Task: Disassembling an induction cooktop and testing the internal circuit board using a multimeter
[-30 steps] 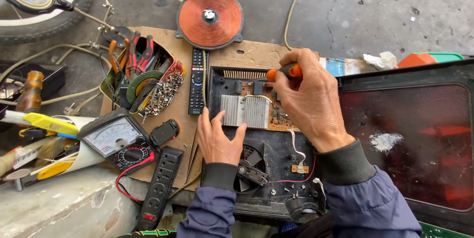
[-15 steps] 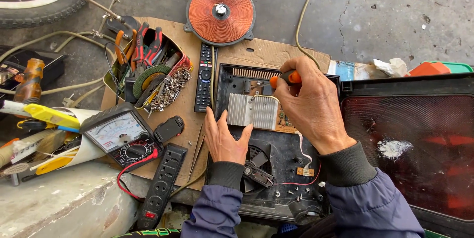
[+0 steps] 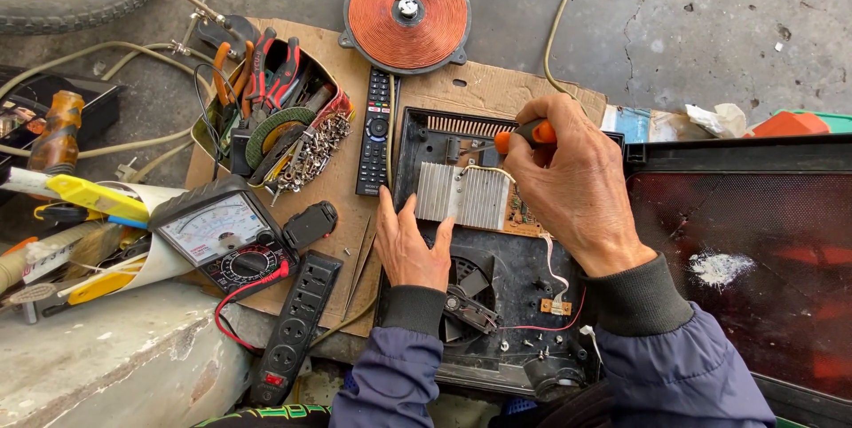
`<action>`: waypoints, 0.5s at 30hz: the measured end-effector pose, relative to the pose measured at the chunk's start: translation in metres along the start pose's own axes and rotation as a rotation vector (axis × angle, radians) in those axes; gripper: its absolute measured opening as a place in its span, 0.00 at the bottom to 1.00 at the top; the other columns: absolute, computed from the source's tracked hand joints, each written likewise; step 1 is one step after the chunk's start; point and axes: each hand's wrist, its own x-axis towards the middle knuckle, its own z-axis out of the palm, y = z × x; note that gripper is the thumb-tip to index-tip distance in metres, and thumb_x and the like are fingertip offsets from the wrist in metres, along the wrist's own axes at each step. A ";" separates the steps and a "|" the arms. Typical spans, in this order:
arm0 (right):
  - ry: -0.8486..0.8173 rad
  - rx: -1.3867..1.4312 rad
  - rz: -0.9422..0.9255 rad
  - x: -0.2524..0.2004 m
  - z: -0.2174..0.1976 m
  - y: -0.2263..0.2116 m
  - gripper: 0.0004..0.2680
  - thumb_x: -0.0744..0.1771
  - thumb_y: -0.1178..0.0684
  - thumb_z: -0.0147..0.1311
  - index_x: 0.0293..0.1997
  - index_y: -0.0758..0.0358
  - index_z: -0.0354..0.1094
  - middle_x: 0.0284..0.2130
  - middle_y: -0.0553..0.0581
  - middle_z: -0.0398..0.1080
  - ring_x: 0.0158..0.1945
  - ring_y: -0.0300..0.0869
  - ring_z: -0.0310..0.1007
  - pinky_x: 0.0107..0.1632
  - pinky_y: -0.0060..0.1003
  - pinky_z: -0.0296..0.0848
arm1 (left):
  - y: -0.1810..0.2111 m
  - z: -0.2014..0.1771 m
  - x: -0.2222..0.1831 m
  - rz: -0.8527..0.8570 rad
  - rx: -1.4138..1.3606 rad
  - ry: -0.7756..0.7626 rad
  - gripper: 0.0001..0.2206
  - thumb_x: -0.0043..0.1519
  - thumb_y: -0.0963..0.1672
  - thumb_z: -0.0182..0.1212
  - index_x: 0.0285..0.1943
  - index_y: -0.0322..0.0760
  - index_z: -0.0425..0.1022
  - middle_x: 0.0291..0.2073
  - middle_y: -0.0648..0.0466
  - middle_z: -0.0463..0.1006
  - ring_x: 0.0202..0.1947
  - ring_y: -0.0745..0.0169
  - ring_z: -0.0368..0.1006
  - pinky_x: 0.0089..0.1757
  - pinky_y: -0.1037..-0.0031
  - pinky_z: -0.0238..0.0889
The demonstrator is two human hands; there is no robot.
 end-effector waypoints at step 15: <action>-0.198 -0.161 -0.398 0.012 0.006 -0.019 0.08 0.69 0.61 0.59 0.53 0.63 0.68 0.39 0.55 0.72 0.36 0.48 0.74 0.39 0.44 0.73 | 0.002 -0.002 -0.002 0.047 0.000 0.042 0.32 0.64 0.52 0.72 0.72 0.31 0.70 0.83 0.30 0.51 0.76 0.27 0.59 0.65 0.42 0.56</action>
